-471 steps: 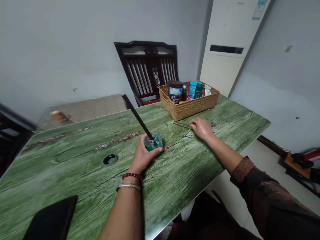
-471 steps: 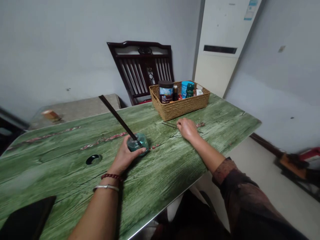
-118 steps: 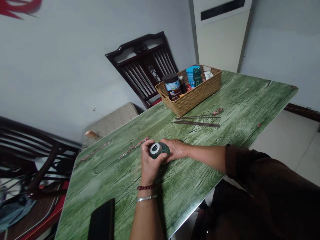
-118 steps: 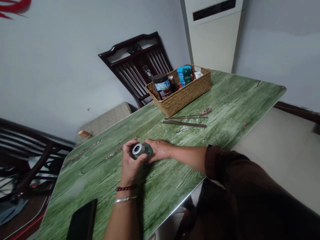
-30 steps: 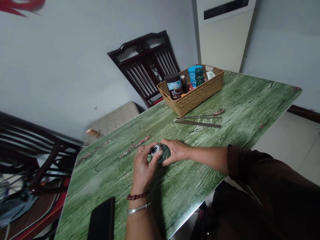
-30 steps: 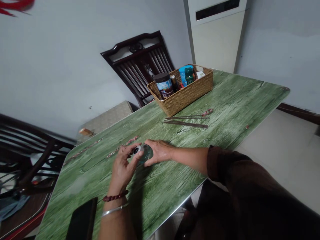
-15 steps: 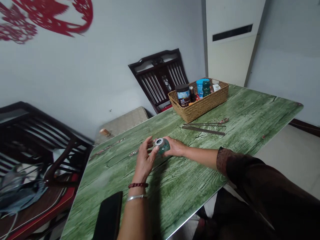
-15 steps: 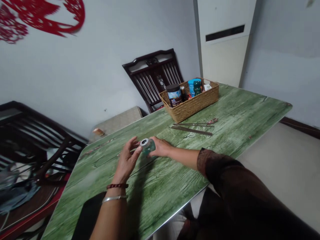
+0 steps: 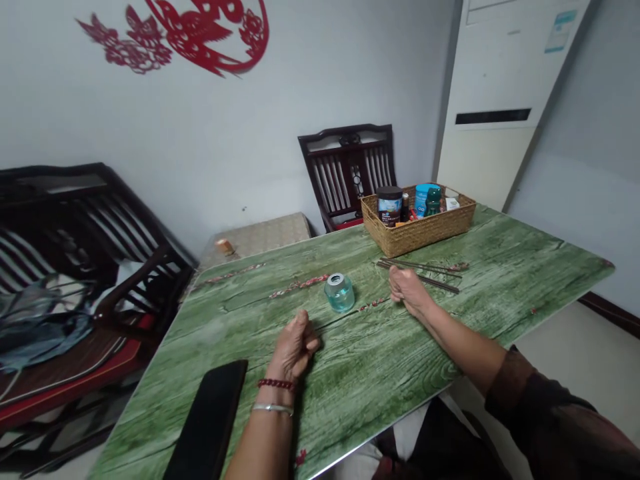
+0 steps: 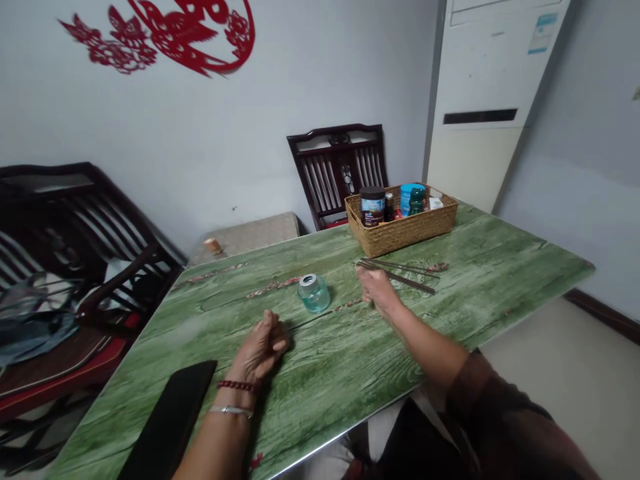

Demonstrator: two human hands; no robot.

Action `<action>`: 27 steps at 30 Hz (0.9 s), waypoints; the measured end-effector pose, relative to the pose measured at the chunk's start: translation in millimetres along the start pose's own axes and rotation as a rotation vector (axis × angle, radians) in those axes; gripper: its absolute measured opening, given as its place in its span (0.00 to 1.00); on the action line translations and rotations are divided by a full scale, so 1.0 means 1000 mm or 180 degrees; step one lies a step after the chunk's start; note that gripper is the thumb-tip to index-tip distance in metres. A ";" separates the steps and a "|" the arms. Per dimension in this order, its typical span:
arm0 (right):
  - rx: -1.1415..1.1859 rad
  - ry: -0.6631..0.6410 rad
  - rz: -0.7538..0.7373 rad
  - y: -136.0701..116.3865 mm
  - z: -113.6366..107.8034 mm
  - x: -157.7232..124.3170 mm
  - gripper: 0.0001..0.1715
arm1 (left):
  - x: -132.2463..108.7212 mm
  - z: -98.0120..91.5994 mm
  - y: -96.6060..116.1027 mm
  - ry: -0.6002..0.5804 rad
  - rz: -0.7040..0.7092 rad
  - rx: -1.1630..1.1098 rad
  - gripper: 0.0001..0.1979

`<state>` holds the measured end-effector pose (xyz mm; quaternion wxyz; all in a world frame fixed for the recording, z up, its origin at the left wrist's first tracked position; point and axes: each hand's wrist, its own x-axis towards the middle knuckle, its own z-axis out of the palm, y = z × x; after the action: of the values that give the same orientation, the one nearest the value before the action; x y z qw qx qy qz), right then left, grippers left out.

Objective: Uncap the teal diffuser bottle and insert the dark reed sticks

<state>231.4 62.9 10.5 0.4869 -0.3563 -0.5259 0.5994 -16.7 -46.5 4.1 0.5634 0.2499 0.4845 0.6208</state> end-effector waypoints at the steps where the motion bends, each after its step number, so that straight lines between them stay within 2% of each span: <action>1: -0.0023 -0.0014 0.0104 0.008 -0.001 -0.004 0.42 | 0.001 0.003 -0.004 0.0082 0.0071 0.0191 0.37; 4: -0.0420 -0.0088 0.0315 0.031 0.000 -0.011 0.42 | 0.004 0.008 -0.012 0.0304 0.0277 0.0666 0.37; 7: -0.0845 -0.0155 0.0267 0.041 0.003 -0.011 0.41 | 0.005 0.009 -0.015 0.0408 0.0417 0.0821 0.36; 16: -0.1332 -0.0298 -0.0027 0.042 -0.002 -0.009 0.37 | 0.003 0.009 -0.019 0.0346 0.0535 0.0952 0.34; 27: -0.1376 -0.0265 -0.0132 0.043 0.000 -0.011 0.37 | 0.003 0.009 -0.022 0.0351 0.0613 0.1093 0.34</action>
<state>225.8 53.6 -32.3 0.3892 -0.4165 -0.6691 0.4768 1.0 -43.4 -12.5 0.4232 0.3531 0.5872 0.5928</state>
